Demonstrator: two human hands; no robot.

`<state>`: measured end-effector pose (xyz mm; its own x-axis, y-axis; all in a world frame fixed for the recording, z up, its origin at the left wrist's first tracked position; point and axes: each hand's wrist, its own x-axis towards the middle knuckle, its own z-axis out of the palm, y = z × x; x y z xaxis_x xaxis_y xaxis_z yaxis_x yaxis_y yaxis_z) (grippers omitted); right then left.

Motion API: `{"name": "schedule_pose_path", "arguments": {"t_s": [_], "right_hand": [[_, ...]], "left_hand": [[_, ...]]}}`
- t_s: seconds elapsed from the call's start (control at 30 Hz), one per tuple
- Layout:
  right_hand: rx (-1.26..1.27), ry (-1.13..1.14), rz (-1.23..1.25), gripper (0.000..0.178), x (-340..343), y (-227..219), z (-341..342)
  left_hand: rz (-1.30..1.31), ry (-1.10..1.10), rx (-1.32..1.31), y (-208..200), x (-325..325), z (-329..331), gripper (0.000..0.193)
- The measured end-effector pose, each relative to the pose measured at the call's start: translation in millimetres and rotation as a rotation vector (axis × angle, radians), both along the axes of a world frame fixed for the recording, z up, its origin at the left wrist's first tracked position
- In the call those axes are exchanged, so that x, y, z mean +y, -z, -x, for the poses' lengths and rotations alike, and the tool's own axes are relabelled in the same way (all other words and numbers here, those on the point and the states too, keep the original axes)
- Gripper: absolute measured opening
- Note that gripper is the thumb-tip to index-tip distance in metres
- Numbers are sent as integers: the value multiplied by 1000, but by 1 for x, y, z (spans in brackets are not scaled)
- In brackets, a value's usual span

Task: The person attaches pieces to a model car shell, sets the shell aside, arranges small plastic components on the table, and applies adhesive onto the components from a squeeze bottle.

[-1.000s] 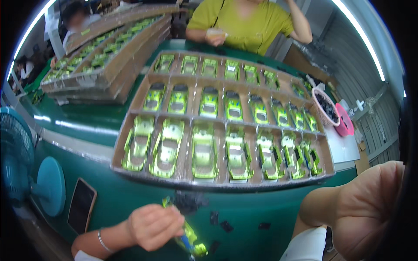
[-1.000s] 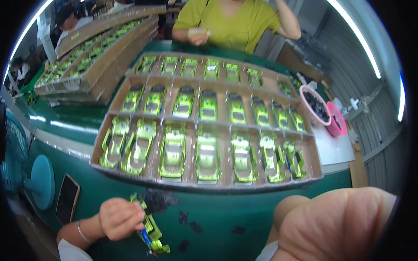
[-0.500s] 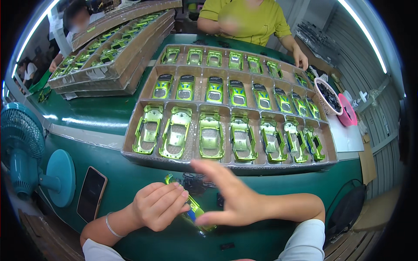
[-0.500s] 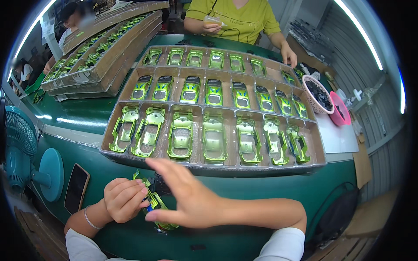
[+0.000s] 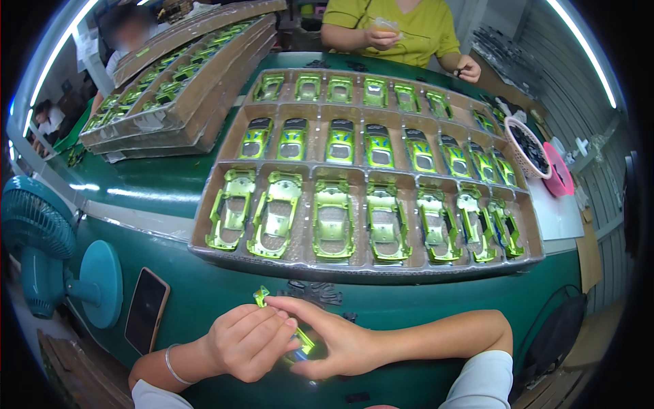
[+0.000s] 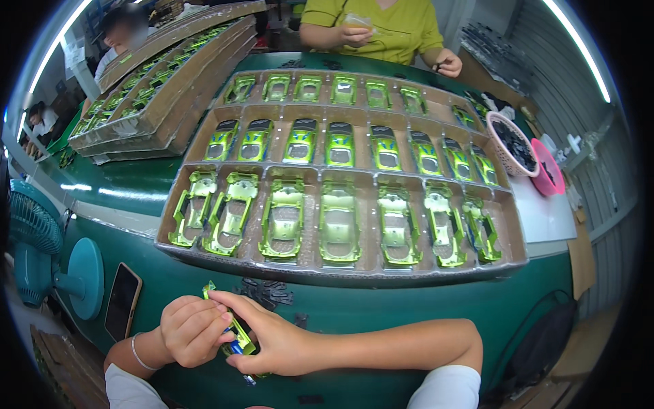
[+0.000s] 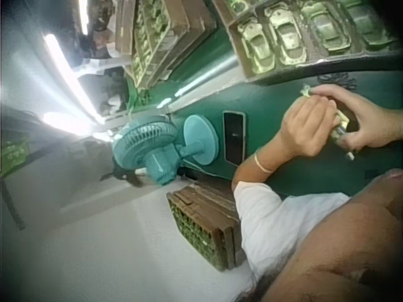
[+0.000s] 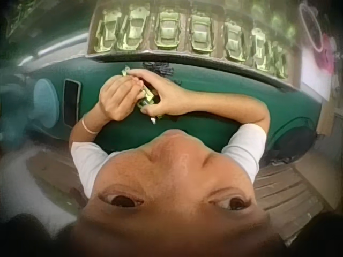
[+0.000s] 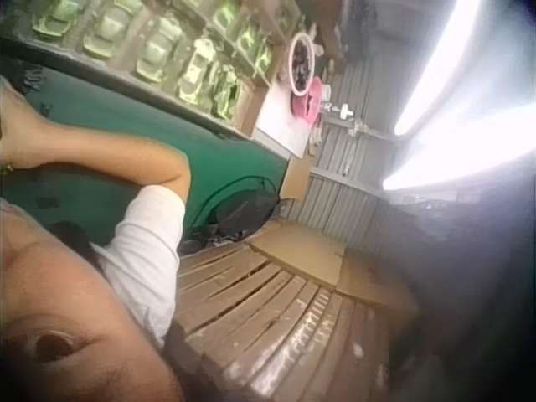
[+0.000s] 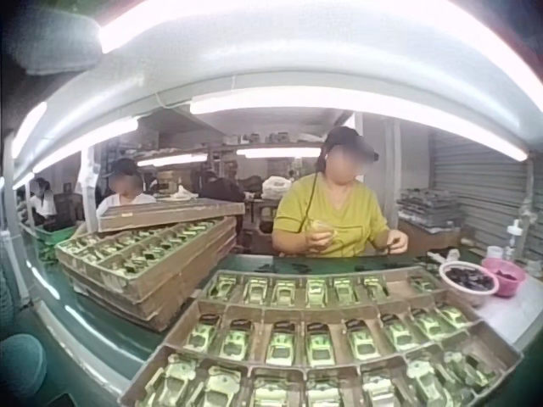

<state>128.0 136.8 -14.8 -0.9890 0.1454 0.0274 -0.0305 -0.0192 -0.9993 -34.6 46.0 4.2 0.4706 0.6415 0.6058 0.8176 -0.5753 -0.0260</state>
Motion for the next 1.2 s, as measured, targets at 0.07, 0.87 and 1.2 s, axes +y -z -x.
{"name": "schedule_pose_path", "arguments": {"t_s": [0.07,0.87,1.2], "right_hand": [[30,-14,-36,79,1,2,0],[38,241,-265,39,19,5,0],[164,211,-495,24,24,12,1]], "left_hand": [[-6,18,-48,0,2,-1,21],[271,19,-687,24,11,7,14],[475,-22,-906,24,7,-3,9]]}}
